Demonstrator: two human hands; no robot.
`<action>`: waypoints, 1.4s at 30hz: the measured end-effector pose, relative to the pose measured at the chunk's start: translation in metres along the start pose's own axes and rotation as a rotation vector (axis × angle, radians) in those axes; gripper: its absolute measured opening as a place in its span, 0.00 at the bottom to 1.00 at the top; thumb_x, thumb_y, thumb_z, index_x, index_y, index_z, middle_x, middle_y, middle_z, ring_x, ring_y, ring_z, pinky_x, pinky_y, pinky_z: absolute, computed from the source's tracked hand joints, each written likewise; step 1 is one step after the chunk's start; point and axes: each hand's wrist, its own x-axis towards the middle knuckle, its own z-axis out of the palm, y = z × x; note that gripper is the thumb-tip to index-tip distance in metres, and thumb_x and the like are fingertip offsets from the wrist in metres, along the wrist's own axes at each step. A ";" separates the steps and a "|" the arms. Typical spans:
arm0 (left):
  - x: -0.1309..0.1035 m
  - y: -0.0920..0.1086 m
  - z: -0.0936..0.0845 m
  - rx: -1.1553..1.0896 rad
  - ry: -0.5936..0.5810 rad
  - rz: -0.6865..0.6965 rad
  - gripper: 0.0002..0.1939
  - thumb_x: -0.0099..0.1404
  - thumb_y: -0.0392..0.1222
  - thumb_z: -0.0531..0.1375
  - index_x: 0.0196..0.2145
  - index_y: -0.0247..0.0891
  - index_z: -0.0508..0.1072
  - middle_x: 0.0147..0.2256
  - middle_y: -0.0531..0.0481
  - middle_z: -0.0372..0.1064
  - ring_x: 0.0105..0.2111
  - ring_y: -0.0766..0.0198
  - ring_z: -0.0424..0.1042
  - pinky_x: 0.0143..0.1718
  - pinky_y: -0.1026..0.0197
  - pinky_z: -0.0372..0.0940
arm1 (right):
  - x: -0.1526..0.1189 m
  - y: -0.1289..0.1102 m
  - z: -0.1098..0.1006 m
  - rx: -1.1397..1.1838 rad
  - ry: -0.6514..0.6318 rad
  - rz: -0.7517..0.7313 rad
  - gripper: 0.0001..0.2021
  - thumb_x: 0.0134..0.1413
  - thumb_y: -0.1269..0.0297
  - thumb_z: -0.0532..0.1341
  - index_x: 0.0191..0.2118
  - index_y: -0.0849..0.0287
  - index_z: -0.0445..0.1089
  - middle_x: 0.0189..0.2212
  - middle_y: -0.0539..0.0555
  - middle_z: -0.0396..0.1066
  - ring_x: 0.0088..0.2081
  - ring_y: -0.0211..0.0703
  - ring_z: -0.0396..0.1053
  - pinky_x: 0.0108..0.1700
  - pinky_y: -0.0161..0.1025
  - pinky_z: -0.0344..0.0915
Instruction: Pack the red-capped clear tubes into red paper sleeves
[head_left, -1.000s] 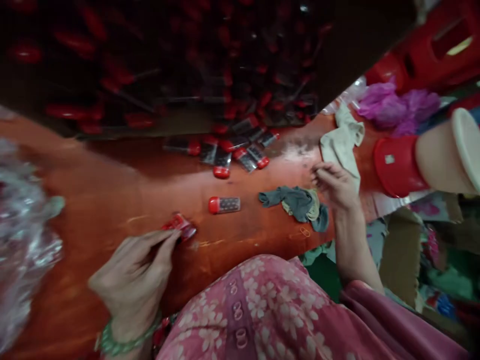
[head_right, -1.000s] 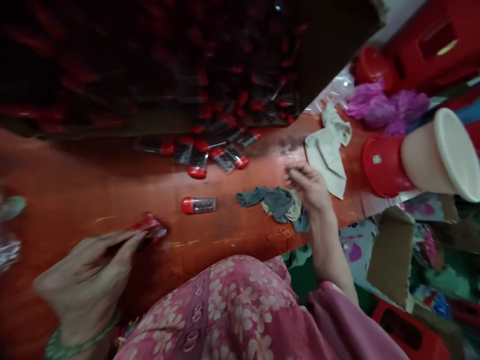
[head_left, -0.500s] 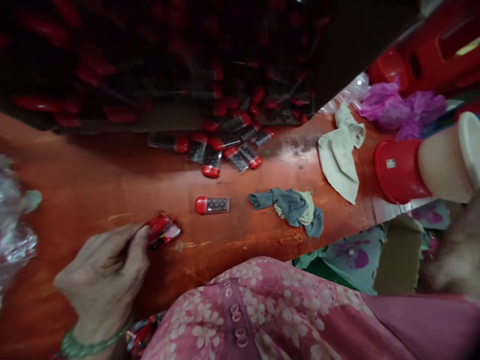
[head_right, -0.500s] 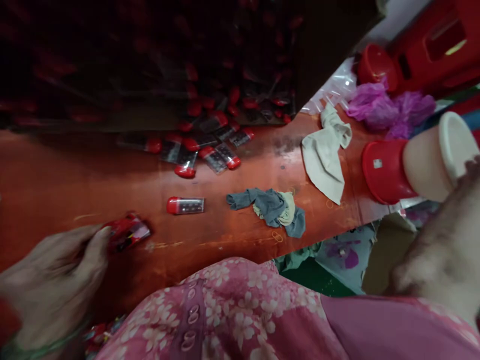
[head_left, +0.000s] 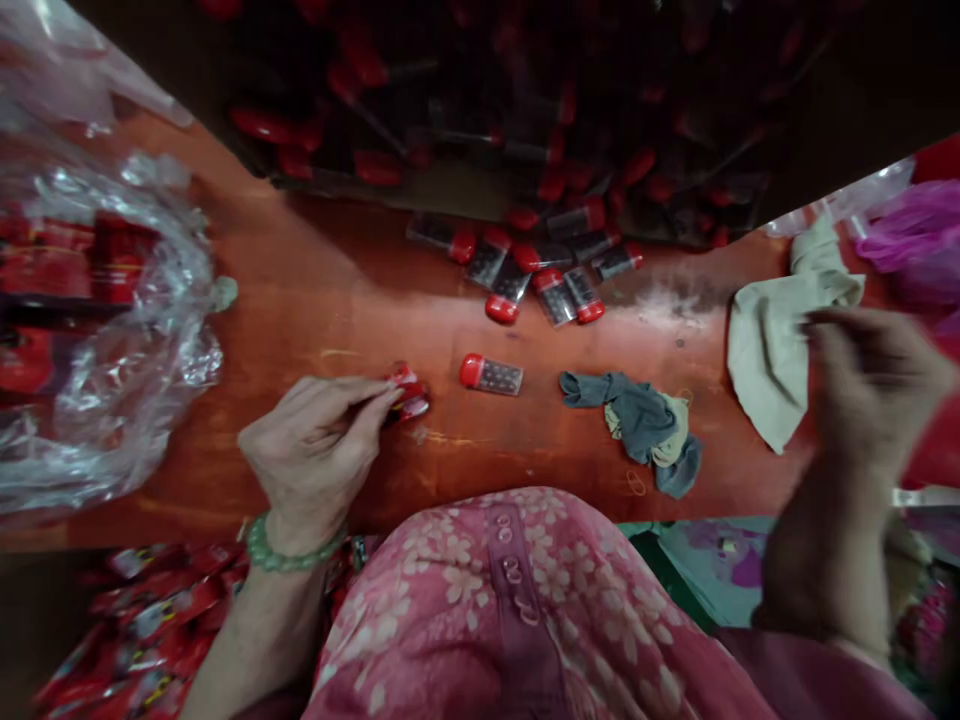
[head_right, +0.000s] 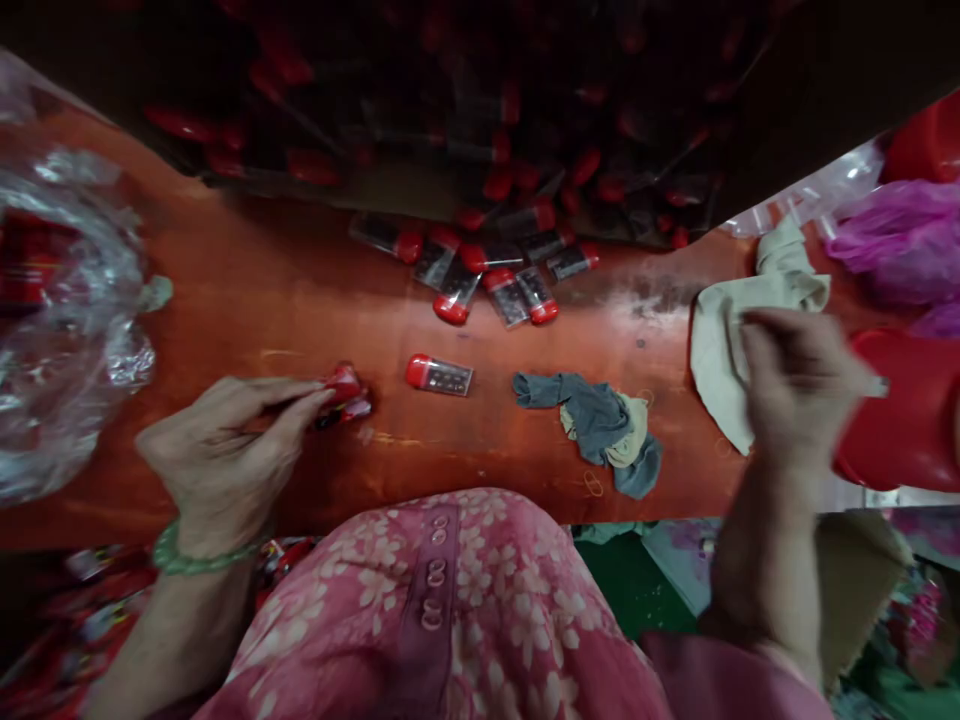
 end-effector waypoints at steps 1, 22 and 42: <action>0.000 0.004 0.001 -0.006 0.006 -0.004 0.12 0.61 0.39 0.70 0.40 0.56 0.83 0.32 0.58 0.82 0.28 0.58 0.77 0.29 0.52 0.68 | -0.011 -0.014 0.022 0.028 -0.097 -0.072 0.07 0.64 0.58 0.66 0.46 0.50 0.78 0.44 0.56 0.79 0.45 0.48 0.76 0.51 0.50 0.73; -0.017 0.018 -0.004 -0.374 -0.030 -0.217 0.01 0.62 0.37 0.71 0.33 0.41 0.83 0.33 0.52 0.83 0.33 0.65 0.81 0.41 0.62 0.75 | -0.069 -0.115 0.158 0.662 -0.906 0.024 0.16 0.64 0.50 0.64 0.51 0.52 0.76 0.40 0.52 0.73 0.39 0.44 0.72 0.43 0.43 0.70; -0.046 -0.019 0.017 0.320 0.019 0.404 0.08 0.70 0.33 0.61 0.42 0.39 0.81 0.38 0.47 0.83 0.38 0.61 0.76 0.39 0.56 0.63 | -0.066 -0.147 0.183 0.795 -0.955 0.332 0.20 0.62 0.43 0.65 0.38 0.57 0.79 0.22 0.47 0.70 0.23 0.34 0.65 0.26 0.32 0.62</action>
